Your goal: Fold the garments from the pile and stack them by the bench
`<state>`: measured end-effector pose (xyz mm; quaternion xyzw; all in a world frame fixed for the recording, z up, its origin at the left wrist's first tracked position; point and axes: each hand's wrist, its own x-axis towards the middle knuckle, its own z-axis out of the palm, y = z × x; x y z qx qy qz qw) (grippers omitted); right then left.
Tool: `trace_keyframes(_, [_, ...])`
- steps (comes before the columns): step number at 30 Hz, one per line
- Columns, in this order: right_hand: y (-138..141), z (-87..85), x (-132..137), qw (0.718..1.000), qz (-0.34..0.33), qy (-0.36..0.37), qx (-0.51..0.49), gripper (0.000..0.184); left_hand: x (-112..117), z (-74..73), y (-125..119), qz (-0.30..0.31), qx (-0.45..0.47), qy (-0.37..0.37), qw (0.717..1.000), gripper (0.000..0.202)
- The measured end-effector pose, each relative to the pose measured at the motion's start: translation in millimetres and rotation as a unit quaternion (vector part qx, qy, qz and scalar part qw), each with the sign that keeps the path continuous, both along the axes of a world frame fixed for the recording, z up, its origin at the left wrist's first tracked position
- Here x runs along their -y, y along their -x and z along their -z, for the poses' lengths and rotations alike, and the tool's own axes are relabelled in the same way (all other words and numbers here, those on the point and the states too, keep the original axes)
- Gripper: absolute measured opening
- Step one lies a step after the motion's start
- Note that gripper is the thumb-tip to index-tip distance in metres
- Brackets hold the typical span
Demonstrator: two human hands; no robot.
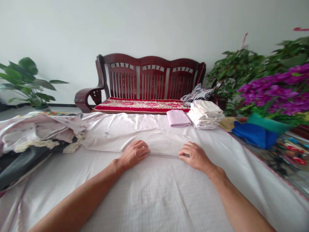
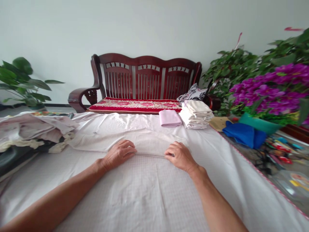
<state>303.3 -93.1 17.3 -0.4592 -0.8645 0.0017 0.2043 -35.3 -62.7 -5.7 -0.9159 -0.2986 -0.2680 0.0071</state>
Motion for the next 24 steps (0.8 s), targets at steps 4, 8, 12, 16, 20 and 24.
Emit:
trace_keyframes(4, [-1.9,1.7,-0.7,1.0,-0.013,0.001,-0.005,0.013,0.9,-0.8,-0.3,0.0,0.006,0.007,1.0,0.025])
trace_keyframes(8, [-4.0,2.9,-1.4,1.0,-0.02,-0.004,-0.006,0.013,1.0,-0.5,-1.3,0.005,0.016,0.013,1.0,0.024])
trace_keyframes(12, [-4.4,2.4,-1.4,1.0,-0.021,-0.012,-0.005,0.015,1.5,0.3,-1.7,0.002,0.02,0.025,0.999,0.02])
trace_keyframes(16, [-3.9,2.4,-1.2,1.0,-0.026,-0.011,-0.006,0.016,2.5,-0.4,-3.2,0.002,0.002,0.03,1.0,0.013])
trace_keyframes(20, [-4.1,3.4,-1.6,0.999,-0.029,-0.01,-0.011,0.015,2.4,-2.3,-6.0,0.0,-0.007,0.039,0.999,0.016])
trace_keyframes(24, [-6.3,2.8,-2.2,0.999,-0.034,-0.012,-0.016,0.016,1.2,-1.9,-7.2,-0.004,0.001,0.038,0.999,0.021])
